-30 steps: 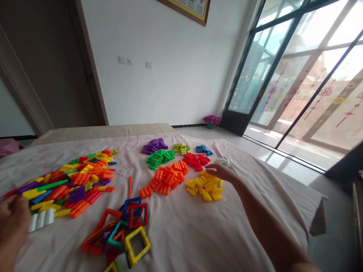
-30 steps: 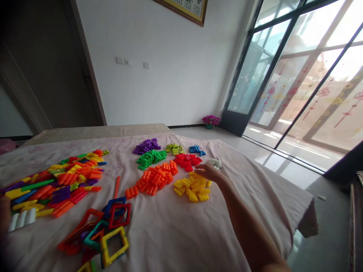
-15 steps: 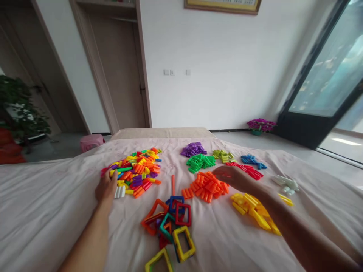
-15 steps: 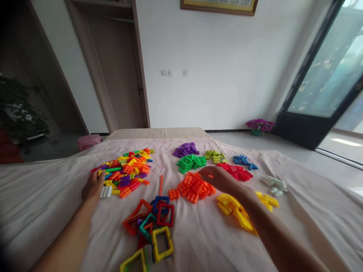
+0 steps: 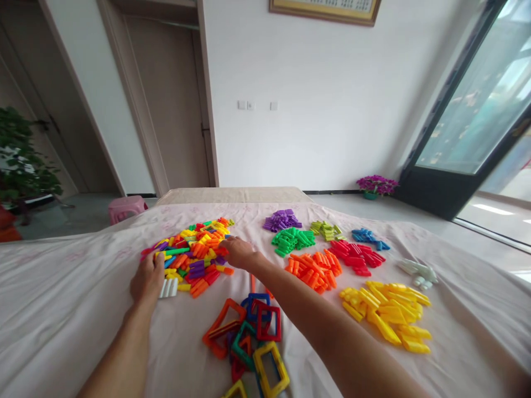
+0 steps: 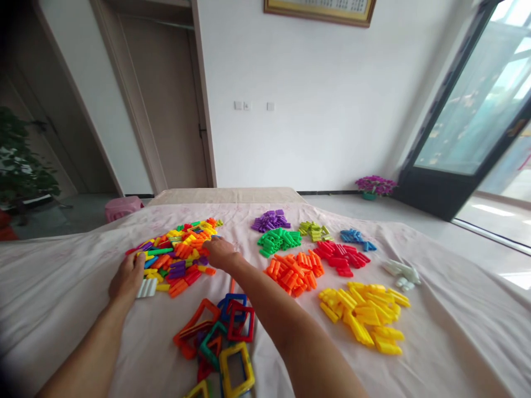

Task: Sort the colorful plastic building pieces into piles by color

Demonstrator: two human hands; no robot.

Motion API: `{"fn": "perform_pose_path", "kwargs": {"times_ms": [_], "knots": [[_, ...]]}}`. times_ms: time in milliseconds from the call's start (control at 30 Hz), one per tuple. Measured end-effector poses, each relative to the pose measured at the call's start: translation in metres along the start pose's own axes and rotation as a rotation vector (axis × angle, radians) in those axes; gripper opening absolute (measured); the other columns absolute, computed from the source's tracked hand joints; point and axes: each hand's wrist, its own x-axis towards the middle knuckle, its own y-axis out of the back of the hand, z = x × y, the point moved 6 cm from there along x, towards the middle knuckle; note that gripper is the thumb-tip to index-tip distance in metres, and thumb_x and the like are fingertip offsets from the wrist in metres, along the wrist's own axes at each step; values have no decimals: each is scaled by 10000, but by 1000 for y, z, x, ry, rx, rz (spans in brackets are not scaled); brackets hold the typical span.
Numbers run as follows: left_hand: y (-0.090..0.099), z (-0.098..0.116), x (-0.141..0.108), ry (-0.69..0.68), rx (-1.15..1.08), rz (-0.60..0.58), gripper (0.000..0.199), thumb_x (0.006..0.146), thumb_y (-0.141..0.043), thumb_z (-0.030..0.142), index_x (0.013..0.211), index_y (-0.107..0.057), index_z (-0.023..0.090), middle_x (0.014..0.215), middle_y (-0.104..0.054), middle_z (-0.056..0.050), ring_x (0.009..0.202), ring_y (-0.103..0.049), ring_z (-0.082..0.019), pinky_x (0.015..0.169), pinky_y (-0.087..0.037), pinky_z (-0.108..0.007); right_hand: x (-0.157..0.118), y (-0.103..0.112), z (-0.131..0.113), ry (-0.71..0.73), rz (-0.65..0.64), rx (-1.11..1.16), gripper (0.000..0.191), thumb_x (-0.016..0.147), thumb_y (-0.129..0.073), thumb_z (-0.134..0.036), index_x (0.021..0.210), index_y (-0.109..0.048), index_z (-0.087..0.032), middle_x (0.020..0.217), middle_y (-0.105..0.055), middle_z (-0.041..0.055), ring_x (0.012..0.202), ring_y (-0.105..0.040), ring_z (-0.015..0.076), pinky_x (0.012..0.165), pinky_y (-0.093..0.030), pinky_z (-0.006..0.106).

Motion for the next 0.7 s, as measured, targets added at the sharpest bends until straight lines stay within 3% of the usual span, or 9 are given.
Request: {"fn": "perform_pose_path", "kwargs": {"times_ms": [133, 233, 467, 567, 700], "knots": [[0, 0, 0, 30, -18, -25, 665, 934, -239, 580, 1406, -522, 207, 1384, -575, -173, 1215, -564, -387, 998, -454, -533, -12, 0, 5, -52, 49, 9, 333, 856, -596, -281, 1178, -663, -229, 1207, -636, 106, 1091, -613, 255, 867, -501, 334], [-1, -2, 1, 43, -15, -36, 666, 934, -241, 576, 1420, -511, 209, 1397, -564, -174, 1220, -558, -400, 999, -451, -553, -25, 11, 12, -119, 83, 122, 310, 823, -630, -261, 1124, -692, -222, 1140, -666, 85, 1013, -639, 227, 874, -495, 317], [-4, -5, 4, 30, -14, -48, 700, 943, -206, 603, 1423, -506, 189, 1386, -563, -201, 1231, -549, -418, 988, -453, -572, -78, 60, 60, -295, 46, 739, 356, 846, -596, -217, 1189, -656, -142, 892, -700, 40, 726, -638, 126, 606, -487, 206], [-3, -4, 3, 27, -14, -37, 706, 946, -209, 591, 1437, -490, 170, 1382, -557, -225, 1227, -548, -426, 985, -451, -574, -110, 86, 85, -276, -5, 706, 390, 787, -671, -236, 1164, -683, -140, 861, -699, 34, 700, -622, 122, 588, -462, 199], [-1, 0, 1, 16, -16, -17, 643, 946, -272, 540, 1409, -523, 171, 1352, -582, -216, 1193, -570, -411, 972, -464, -563, -145, 106, 114, -261, -105, 470, 360, 704, -721, -220, 1063, -746, -209, 904, -715, 9, 750, -622, 136, 631, -453, 209]]}}
